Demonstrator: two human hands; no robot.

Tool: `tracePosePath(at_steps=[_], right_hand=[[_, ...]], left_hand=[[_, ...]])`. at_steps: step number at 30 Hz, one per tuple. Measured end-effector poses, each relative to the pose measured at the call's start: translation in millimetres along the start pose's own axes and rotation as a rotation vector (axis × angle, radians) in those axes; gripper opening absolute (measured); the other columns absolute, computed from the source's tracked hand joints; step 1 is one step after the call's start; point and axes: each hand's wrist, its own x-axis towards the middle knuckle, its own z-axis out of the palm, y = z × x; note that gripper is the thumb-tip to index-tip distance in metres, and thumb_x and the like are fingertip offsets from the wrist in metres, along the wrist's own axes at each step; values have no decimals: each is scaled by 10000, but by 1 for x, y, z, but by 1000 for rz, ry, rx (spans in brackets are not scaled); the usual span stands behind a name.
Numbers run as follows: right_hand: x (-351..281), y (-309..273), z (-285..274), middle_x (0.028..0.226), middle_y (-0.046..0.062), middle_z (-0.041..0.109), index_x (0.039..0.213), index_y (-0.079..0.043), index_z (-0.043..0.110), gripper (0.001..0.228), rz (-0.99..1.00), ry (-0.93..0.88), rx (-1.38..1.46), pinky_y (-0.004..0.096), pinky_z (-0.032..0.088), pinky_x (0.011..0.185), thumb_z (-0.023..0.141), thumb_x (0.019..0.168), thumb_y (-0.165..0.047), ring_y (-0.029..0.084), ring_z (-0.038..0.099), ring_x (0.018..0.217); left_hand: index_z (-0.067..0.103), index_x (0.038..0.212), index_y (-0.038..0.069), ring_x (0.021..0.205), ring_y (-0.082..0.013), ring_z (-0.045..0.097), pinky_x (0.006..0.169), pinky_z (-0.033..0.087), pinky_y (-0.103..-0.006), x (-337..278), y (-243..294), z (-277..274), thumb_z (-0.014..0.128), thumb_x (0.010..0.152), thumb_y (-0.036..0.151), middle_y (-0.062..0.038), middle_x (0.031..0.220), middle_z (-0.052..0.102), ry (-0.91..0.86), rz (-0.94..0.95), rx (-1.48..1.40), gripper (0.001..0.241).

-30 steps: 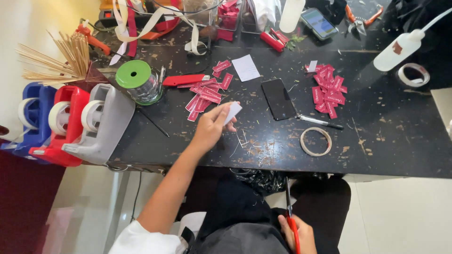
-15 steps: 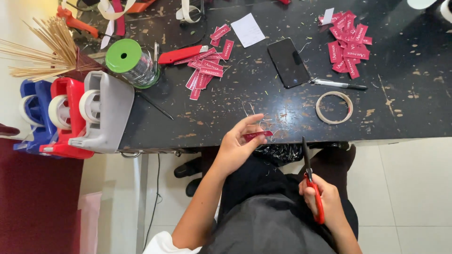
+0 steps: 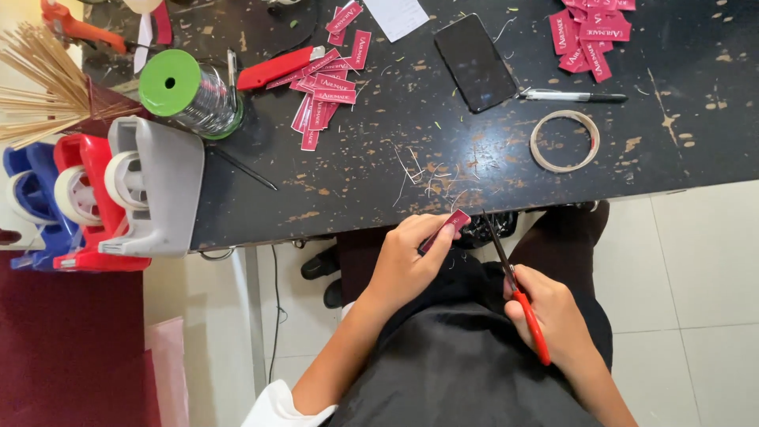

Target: The person sits at a table and uses red-handled scissors to cut small rectangular pieces of red paper. They hold the paper in their left hand and cut it into smaller strips, placing the cut pieces onto the table surface.

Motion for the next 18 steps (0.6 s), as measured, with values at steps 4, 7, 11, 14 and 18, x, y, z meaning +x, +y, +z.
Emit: tracePosePath(at_steps=[4,7,11,14,18], right_hand=[[-3,1,2,671,-9,493,744,-122,489,661,39,-1,-43,307,378,562,372,821,-767,169,461,562],[-7,5,5,683,-8,426,764,-116,438,657,29,20,-111,340,353,558,402,814,-771,174,401,578],[-14,-3,4,684,-2,480,808,-124,496,452,131,51,-150,344,379,557,669,725,-533,178,432,577],[-18,-6,0,675,-20,483,821,-128,510,441,38,113,-185,333,379,527,838,662,-376,167,405,565],[-20,-8,-9,705,-30,459,840,-104,491,693,-188,174,-320,346,369,473,771,656,-711,176,377,537]], left_hand=[[650,1186,118,846,-140,756,832,573,-249,-1,7,-2,513,1029,151,-49,1014,768,-137,-138,-161,211],[630,1135,88,771,-131,681,757,640,-271,-4,13,-2,463,1022,113,-74,986,726,-193,-206,-255,203],[655,1066,95,698,-105,612,699,500,-234,-11,24,-5,511,1046,210,6,881,701,-160,-82,-182,185],[666,1047,76,687,-109,644,689,528,-223,-18,27,-5,544,1042,191,4,871,720,-149,-14,-196,168],[685,1063,60,678,-96,676,683,575,-198,-26,32,-7,609,1022,108,-7,868,738,-119,101,-214,99]])
